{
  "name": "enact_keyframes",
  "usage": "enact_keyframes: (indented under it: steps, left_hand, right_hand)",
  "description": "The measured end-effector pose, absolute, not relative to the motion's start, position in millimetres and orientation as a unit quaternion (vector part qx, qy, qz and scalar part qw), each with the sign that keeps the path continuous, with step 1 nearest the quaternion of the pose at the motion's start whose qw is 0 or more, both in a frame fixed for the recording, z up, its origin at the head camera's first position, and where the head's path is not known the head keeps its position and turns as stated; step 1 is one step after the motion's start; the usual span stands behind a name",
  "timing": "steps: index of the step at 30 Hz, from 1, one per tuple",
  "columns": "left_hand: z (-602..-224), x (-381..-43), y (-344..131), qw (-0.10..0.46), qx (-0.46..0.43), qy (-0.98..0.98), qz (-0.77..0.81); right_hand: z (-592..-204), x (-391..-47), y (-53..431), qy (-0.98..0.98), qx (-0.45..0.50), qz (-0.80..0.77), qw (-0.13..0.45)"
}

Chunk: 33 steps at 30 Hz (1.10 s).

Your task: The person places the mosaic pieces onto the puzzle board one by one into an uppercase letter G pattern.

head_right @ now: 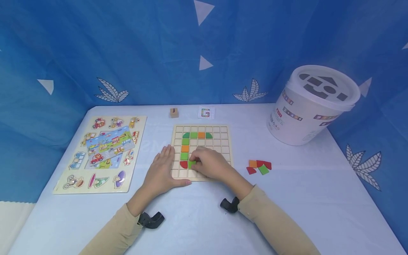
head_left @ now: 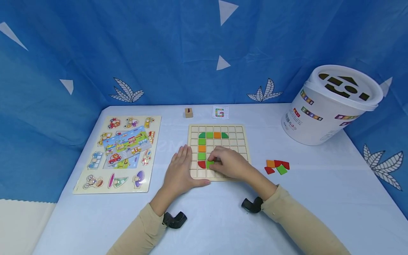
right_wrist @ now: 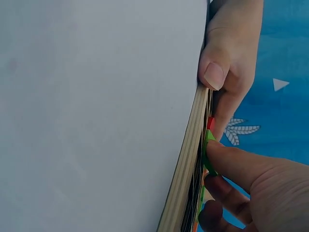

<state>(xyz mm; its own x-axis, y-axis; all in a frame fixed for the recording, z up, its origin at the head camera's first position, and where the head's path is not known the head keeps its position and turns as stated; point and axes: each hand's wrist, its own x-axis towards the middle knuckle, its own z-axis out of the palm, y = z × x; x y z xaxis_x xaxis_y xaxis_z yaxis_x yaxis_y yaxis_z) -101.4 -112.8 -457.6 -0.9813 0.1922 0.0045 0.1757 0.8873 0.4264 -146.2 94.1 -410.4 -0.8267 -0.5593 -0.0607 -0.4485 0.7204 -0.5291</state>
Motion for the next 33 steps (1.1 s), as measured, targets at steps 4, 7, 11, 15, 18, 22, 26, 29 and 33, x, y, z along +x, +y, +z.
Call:
enact_keyframes:
  steps: [4,7,11,15,18,22,26,29,33]
  left_hand:
    - [-457.5,-101.2,-112.7,0.019,0.096,0.971,0.219]
    - [-457.5,-101.1,-112.7,0.019,0.096,0.971,0.218]
    - [-457.3,-101.0,-112.8,0.02,0.096,0.972,0.215]
    - [-456.9,-100.8,-113.0,0.019,0.096,0.972,0.215]
    - [-456.9,-101.0,-112.7,0.02,0.094,0.971,0.217]
    - [-456.9,-100.9,-112.5,0.022,0.095,0.971,0.219]
    - [-456.5,-100.4,-112.7,0.023,0.094,0.971,0.22]
    - [-456.8,-100.3,-113.1,0.019,0.095,0.97,0.222]
    - [-458.1,-100.4,-113.4,0.013,0.099,0.97,0.221]
  right_hand:
    - [-409.5,-145.3,95.0,0.923,-0.271,-0.249,0.114]
    - [-409.4,-144.6,95.8,0.923,-0.275,-0.243,0.113]
    - [-409.0,-143.5,97.4,0.921,-0.289,-0.235,0.111]
    - [-407.9,-142.5,102.4,0.917,-0.294,-0.243,0.114]
    - [-407.6,-142.9,111.7,0.918,-0.283,-0.253,0.117]
    - [-405.1,-144.3,131.7,0.924,-0.258,-0.259,0.115]
    - [-399.2,-145.3,157.7,0.933,-0.227,-0.258,0.108]
    - [-395.9,-144.5,180.7,0.94,-0.211,-0.249,0.104]
    - [-395.3,-141.7,212.4,0.949,-0.182,-0.235,0.105]
